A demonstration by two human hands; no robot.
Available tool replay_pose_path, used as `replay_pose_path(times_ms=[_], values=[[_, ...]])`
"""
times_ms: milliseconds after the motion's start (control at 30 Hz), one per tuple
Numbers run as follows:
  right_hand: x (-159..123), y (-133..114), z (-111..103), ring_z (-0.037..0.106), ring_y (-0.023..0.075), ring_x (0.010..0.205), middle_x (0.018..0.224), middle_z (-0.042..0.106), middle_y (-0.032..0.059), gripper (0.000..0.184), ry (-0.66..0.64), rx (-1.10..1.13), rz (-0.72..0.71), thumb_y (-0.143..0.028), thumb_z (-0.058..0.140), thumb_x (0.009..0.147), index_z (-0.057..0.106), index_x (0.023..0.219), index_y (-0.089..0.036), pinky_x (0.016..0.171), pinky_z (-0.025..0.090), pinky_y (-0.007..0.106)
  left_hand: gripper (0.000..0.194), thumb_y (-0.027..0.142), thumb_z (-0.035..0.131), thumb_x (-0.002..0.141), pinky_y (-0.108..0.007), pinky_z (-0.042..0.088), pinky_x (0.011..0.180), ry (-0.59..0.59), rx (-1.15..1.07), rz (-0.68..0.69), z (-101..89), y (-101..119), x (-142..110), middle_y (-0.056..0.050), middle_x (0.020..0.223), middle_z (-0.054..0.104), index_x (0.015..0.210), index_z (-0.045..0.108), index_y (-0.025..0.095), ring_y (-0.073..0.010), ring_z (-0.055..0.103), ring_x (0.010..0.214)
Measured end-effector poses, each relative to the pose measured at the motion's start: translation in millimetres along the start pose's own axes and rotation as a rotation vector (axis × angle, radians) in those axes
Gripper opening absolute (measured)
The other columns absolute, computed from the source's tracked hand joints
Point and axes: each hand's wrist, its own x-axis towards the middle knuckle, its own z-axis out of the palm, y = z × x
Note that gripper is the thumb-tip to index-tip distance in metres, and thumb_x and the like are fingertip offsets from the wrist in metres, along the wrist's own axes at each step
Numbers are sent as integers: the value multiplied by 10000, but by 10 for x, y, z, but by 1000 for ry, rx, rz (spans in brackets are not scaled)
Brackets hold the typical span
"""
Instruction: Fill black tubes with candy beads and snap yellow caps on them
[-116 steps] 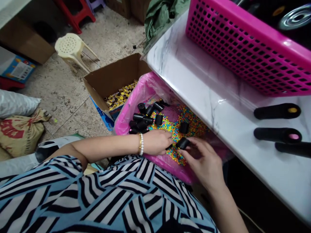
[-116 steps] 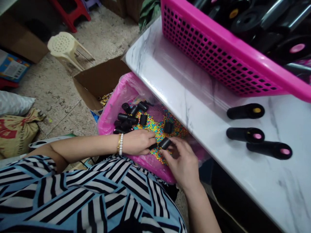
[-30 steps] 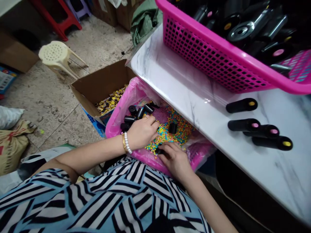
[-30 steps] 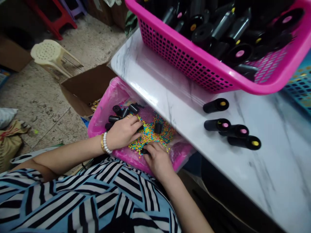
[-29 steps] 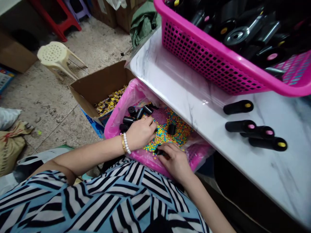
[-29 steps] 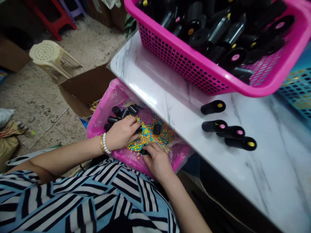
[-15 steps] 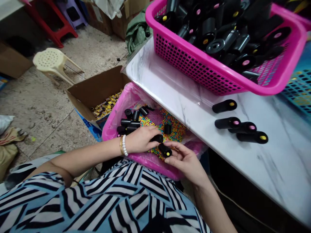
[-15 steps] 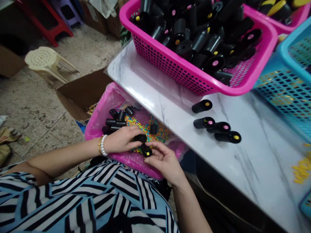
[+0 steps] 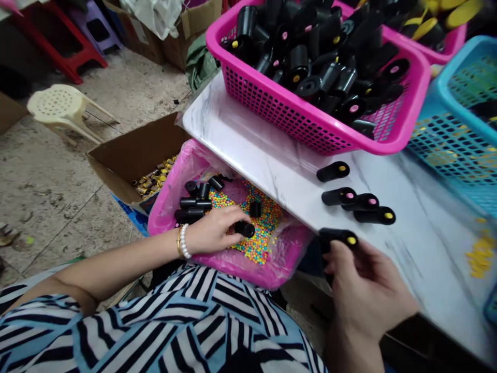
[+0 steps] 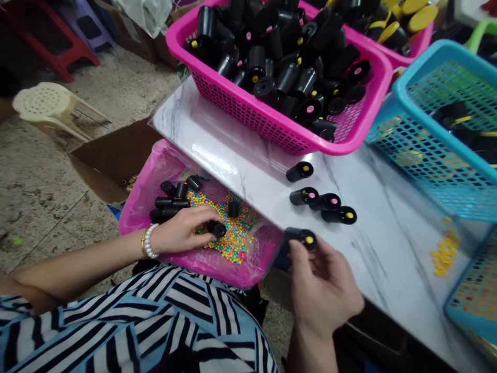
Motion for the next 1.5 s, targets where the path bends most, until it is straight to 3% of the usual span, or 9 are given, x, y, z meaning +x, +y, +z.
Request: replay_pose_path(times_ms=[133, 367, 500, 600, 667, 933, 1100, 1400, 1500], values=[[181, -53, 84, 598, 115, 495, 678, 648, -24, 497, 90, 94, 203, -410, 843, 710, 676, 1103, -157, 407, 440, 209, 268, 277, 642, 877, -302, 508, 792, -27, 27, -66, 6, -12, 20, -57, 942, 677, 1118, 617, 161, -182, 638, 864], [-97, 7, 111, 647, 170, 608, 805, 702, 46, 262, 121, 55, 19, -336, 800, 772, 679, 941, -177, 578, 551, 320, 395, 377, 723, 816, -194, 410, 562, 29, -184, -364, 1, 16, -8, 53, 662, 603, 1098, 577, 143, -104, 587, 586], [-350, -10, 341, 678, 222, 825, 1039, 704, 106, 384, -387, -39, -349, -348, 782, 795, 666, 1133, -206, 750, 573, 368, 324, 370, 776, 767, -181, 397, 546, 26, -258, -389, 14, 77, 16, 49, 670, 604, 871, 555, 157, -92, 566, 579], [-389, -15, 601, 684, 183, 780, 1048, 709, 90, 261, -669, 12, -434, -326, 690, 877, 650, 1112, -222, 717, 583, 318, 228, 292, 743, 806, -190, 361, 554, -33, -150, -348, -10, 83, 16, 51, 623, 583, 760, 567, 155, -89, 529, 559], [-353, 24, 751, 685, 163, 756, 982, 715, 63, 149, -732, 10, -467, -268, 622, 916, 658, 1055, -227, 714, 582, 294, 185, 268, 691, 857, -200, 348, 566, -32, -55, -311, -53, 55, 3, 42, 606, 584, 746, 604, 148, -92, 514, 552], [-361, 212, 1028, 672, 251, 1041, 1154, 685, 124, 424, -1028, -20, -581, -229, 617, 886, 600, 1306, -177, 900, 568, 397, 170, 131, 538, 903, -211, 420, 562, -159, -146, -416, -45, -62, -42, 1, 612, 674, 809, 679, 132, -123, 613, 545], [-398, 220, 1028, 628, 282, 1031, 1148, 620, 135, 514, -868, -179, -603, -275, 661, 879, 569, 1380, -213, 867, 566, 426, 135, 178, 561, 897, -206, 466, 591, 91, -232, -473, -87, -96, -53, 3, 676, 693, 958, 670, 127, -122, 642, 600], [-529, 277, 1113, 622, 182, 811, 903, 605, 51, 255, -1164, 39, -455, -298, 751, 824, 759, 1074, -250, 731, 559, 328, 122, 206, 611, 890, -249, 490, 728, 161, -130, -330, -116, -97, -45, -26, 824, 701, 956, 680, 130, -129, 630, 729], [-477, 276, 978, 595, 125, 661, 863, 613, 10, 363, -1284, 245, -22, -350, 747, 822, 690, 1161, -236, 601, 527, 269, 142, 226, 617, 902, -238, 474, 703, 91, -170, -256, -178, -66, -74, -40, 859, 698, 972, 681, 121, -122, 616, 719]])
